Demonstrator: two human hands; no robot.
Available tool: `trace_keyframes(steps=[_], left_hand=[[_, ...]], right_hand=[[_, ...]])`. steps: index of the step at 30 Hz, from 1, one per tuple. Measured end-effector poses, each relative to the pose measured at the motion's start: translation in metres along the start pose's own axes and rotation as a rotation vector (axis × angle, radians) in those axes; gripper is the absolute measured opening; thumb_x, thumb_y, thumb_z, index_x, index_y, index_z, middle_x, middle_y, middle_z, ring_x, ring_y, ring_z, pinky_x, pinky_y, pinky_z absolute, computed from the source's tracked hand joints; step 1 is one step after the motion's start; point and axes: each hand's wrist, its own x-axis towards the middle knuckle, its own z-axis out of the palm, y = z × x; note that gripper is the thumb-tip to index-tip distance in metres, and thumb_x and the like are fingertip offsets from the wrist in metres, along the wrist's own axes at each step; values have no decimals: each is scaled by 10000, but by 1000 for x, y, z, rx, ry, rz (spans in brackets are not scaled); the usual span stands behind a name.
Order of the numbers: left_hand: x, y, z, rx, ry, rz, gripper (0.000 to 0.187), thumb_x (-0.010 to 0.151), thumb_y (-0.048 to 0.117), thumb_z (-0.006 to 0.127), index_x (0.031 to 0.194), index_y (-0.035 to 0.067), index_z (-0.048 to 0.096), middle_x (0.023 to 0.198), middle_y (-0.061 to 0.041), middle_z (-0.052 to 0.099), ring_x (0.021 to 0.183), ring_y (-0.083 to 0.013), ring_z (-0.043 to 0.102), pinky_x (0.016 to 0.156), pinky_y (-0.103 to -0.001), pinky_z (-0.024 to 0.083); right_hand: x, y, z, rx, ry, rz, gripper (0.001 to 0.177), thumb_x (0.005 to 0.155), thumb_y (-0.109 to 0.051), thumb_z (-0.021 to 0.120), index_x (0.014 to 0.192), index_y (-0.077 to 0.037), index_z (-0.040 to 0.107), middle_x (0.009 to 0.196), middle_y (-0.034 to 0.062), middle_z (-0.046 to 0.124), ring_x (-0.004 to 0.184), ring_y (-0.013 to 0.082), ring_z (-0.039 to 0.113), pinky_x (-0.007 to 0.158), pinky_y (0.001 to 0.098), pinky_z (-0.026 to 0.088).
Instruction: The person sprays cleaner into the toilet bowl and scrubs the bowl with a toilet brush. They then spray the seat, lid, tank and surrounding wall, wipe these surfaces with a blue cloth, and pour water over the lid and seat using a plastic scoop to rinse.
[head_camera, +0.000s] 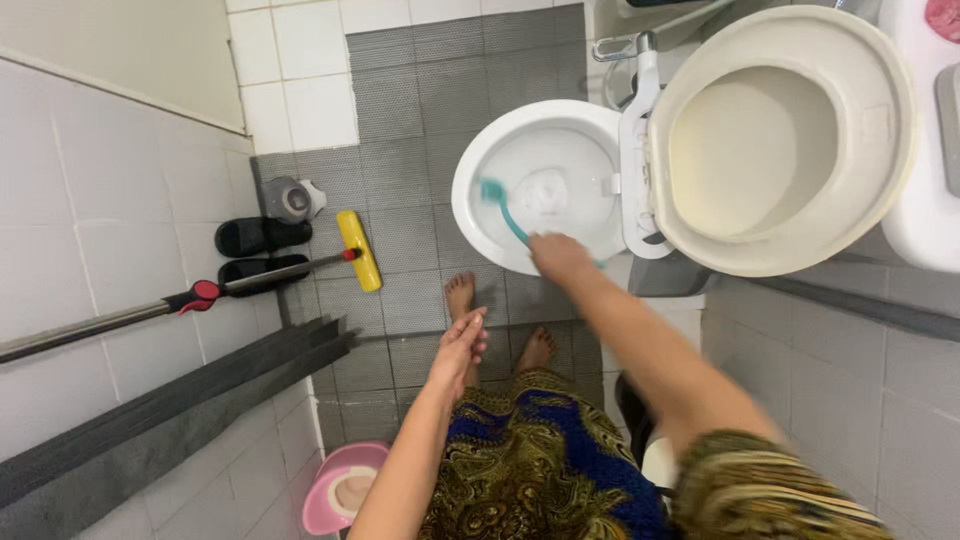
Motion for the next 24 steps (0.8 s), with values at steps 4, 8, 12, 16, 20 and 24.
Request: trace_keyframes(steps=[4,8,12,16,20,24], left_hand=[[5,11,-3,-39,-44,13,414,996,376,610,1365,195,666,861,67,616,753,-60,542,666,-246,451],[17,15,-11,-24,-57,10,424,1003,385,602,1367,182,678,879,67,617,772,-60,551,679,-248,454],[37,18,-20,10,-82,56,421,1008,392,587,1372,193,659,896,69,631,784,-60,556,694,-245,463],[49,29,-14,9,-91,39,422,999,379,607,1367,181,664,874,50,635,767,-74,546,682,-252,449],[46,42,-2,-18,-119,38,426,1002,380,607,1369,171,661,876,56,631,767,-74,547,689,-251,449],[44,55,-7,-28,-103,42,429,1001,377,610,1373,169,655,872,49,621,771,-81,550,697,-254,464]], right_hand=[[-66,48,-48,-170,-402,-85,305,1025,-360,531,1198,-123,618,991,148,716,953,342,704,844,500,554],[-45,37,-75,-201,-399,-86,337,1024,-391,535,1160,-95,619,937,147,716,909,339,702,809,496,564],[1,13,-55,-164,-287,-99,309,1039,-361,541,1113,-78,640,942,149,722,902,351,704,801,503,566],[-35,52,-40,-332,-292,-268,357,885,-176,614,1225,-65,612,970,165,711,896,359,708,733,503,573],[-75,115,-80,-620,-586,-35,231,876,-121,662,1095,-111,734,1120,112,738,1059,290,725,858,435,590],[-39,106,-108,-834,-604,185,212,1010,-217,584,1160,-167,725,1146,77,759,1035,281,741,791,435,634]])
